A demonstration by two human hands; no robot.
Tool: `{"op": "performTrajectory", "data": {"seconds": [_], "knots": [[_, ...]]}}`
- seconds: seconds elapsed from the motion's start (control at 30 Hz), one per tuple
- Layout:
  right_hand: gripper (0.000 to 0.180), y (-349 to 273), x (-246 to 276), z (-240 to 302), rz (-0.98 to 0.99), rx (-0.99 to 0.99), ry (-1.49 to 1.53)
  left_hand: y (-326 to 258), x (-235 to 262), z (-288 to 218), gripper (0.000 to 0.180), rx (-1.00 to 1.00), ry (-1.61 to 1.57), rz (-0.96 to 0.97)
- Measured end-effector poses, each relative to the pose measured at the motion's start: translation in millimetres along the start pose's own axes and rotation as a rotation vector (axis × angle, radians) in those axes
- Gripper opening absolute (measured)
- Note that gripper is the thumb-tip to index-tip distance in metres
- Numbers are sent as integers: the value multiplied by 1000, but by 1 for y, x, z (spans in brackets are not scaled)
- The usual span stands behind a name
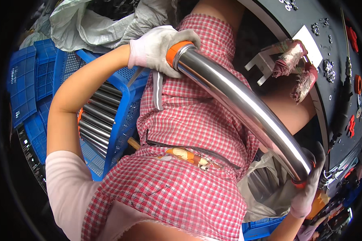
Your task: The person assembles a grease gun by fitting a spring, washers, and a handle mechanism into a metal cylinder, then securing the assembly with a plastic cap. The handle mechanism is attached using a pneumatic screwdriver.
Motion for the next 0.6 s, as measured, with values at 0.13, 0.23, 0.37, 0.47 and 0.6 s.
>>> {"op": "performTrajectory", "data": {"seconds": [0.13,0.23,0.37,0.47,0.6], "knots": [[35,20,26,-79,-338,19,125,5,1,-9,64,21,142,-2],[57,18,-3,-29,-261,778,-594,6,0,-6,64,16,79,27],[37,7,24,-17,-421,776,-376,14,-4,1,61,-30,-118,79],[40,-5,29,15,-341,996,-414,16,-7,4,59,-40,-312,139],[41,-8,31,18,-291,1210,-593,24,1,7,63,-80,-431,206]]}}
Point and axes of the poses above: each hand's wrist, its own y-axis towards the middle knuckle, its own x-axis out of the back of the hand, z = x × y, the point moved 4 cm from there along y, towards the middle knuckle, and after that the axes turned 4 degrees about z, right-handed, at the moved point
